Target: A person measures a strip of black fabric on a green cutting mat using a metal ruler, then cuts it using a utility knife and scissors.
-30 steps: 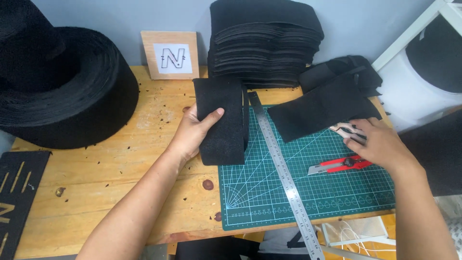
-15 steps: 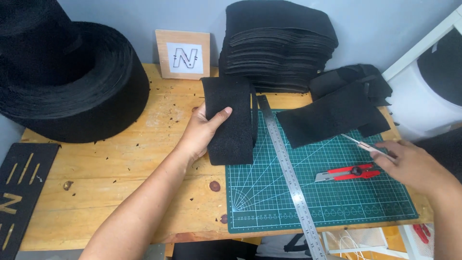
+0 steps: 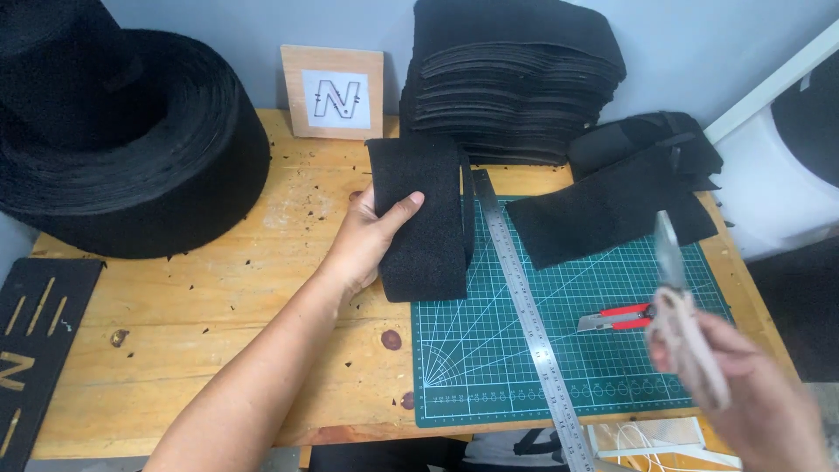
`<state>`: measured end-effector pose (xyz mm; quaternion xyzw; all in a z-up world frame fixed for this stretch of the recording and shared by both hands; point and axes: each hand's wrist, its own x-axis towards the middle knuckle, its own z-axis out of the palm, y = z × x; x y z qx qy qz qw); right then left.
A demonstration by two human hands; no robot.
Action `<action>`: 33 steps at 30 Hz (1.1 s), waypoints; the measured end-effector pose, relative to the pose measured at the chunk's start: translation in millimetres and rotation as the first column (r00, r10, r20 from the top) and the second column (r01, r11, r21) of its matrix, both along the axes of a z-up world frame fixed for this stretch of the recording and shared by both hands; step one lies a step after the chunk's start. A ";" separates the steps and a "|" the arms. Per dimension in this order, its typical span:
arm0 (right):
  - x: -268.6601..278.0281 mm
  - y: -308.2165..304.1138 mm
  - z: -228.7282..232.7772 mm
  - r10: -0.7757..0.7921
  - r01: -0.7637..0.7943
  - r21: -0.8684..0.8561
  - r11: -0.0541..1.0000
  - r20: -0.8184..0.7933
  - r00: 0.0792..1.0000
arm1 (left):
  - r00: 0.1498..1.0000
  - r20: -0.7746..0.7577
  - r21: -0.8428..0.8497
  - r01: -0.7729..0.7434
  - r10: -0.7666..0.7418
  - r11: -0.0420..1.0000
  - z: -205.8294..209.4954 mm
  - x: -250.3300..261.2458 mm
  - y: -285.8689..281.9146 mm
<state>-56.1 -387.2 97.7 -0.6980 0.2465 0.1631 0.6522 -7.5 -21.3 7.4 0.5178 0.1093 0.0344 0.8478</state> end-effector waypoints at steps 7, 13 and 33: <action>-38.7 26.8 -57.7 0.209 -0.180 0.264 0.948 -0.088 0.974 | 1.000 -0.007 -0.082 0.012 -0.013 0.997 6.8 -0.4 1.2; -46.6 34.9 -73.6 0.477 -0.526 0.483 0.700 0.232 0.848 | 1.000 0.004 -0.161 -0.015 0.016 0.987 7.0 0.5 3.5; -34.6 68.9 -98.9 0.560 -0.658 0.383 0.648 0.346 0.753 | 0.999 -0.030 -0.258 0.009 -0.017 0.966 8.8 -2.5 -3.0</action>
